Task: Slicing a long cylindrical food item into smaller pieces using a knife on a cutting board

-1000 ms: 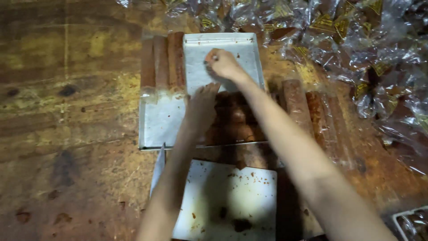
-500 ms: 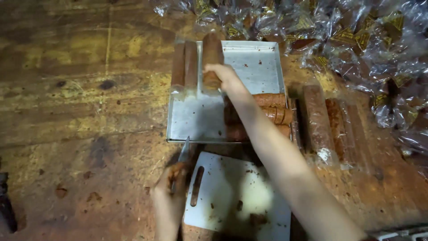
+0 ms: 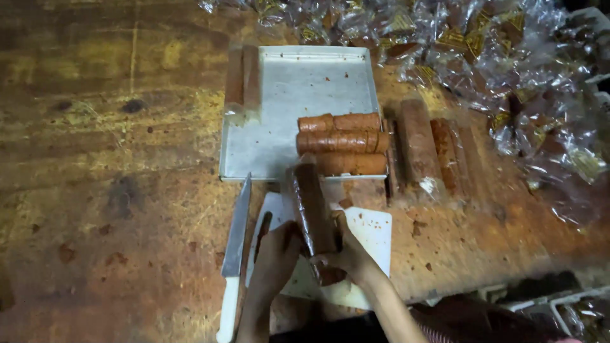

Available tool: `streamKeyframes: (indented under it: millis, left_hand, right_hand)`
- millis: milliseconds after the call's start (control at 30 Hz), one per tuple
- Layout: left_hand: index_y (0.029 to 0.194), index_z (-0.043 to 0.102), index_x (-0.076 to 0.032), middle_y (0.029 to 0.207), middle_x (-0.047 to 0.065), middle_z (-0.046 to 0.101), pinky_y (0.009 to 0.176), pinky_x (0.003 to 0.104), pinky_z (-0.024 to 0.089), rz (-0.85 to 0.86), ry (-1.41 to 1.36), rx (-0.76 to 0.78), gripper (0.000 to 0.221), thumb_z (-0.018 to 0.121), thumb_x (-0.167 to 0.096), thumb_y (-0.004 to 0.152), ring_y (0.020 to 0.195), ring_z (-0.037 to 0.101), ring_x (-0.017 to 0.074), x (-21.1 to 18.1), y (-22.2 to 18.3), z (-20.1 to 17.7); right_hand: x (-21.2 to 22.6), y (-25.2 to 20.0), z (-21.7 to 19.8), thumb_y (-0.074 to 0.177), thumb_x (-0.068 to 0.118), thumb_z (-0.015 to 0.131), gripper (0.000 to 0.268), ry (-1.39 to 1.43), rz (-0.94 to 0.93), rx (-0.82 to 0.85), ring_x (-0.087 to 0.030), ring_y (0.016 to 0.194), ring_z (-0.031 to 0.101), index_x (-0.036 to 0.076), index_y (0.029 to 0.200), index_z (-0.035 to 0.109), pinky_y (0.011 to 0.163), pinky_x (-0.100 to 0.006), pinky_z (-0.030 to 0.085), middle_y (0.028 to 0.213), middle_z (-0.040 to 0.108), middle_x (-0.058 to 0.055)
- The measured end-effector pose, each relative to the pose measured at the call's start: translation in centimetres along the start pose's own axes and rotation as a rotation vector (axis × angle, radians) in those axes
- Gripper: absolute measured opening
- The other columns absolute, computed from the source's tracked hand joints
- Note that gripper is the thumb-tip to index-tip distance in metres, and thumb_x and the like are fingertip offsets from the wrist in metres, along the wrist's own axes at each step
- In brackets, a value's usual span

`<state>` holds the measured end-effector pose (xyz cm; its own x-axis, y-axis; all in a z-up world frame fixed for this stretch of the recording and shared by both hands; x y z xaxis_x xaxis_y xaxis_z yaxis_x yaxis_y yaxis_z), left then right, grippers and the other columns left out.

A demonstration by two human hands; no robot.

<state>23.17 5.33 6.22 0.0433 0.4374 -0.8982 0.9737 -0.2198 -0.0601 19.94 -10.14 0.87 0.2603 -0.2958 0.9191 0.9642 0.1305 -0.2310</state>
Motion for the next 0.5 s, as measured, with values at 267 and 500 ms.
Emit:
streamKeyframes:
  millis: [267,500]
  left_hand:
    - [0.085,0.080,-0.011,0.037,0.005,0.060,0.091,0.021,0.059,-0.120,-0.023,-0.069,0.024,0.062,-0.013,0.070,0.060,0.074,0.0001,-0.9,-2.4,-0.4]
    - [0.089,0.077,0.000,0.066,0.017,0.071,0.063,0.036,0.056,-0.097,-0.454,-0.012,0.010,0.067,-0.003,0.085,0.060,0.059,0.0195,-10.2,-4.5,-3.7]
  right_hand:
    - [-4.2,-0.4,-5.1,0.080,-0.010,0.064,0.082,0.383,0.373,0.140,-0.026,0.117,0.066,0.010,0.157,0.042,0.091,-0.034,0.058,0.144,0.061,-0.016]
    - [-9.3,4.9,-13.3,0.081,-0.015,0.070,0.073,0.147,0.307,0.020,-0.035,0.110,0.070,0.006,0.149,0.054,0.095,-0.051,0.057,0.124,0.068,-0.023]
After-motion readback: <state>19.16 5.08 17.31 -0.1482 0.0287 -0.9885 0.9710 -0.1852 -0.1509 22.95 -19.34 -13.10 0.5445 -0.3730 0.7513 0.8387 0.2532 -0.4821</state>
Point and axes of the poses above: each hand's wrist, its own y-axis towards the middle knuckle, its own z-axis out of the palm, x = y × z, the point moved 9 cm from there along y, towards the middle knuckle
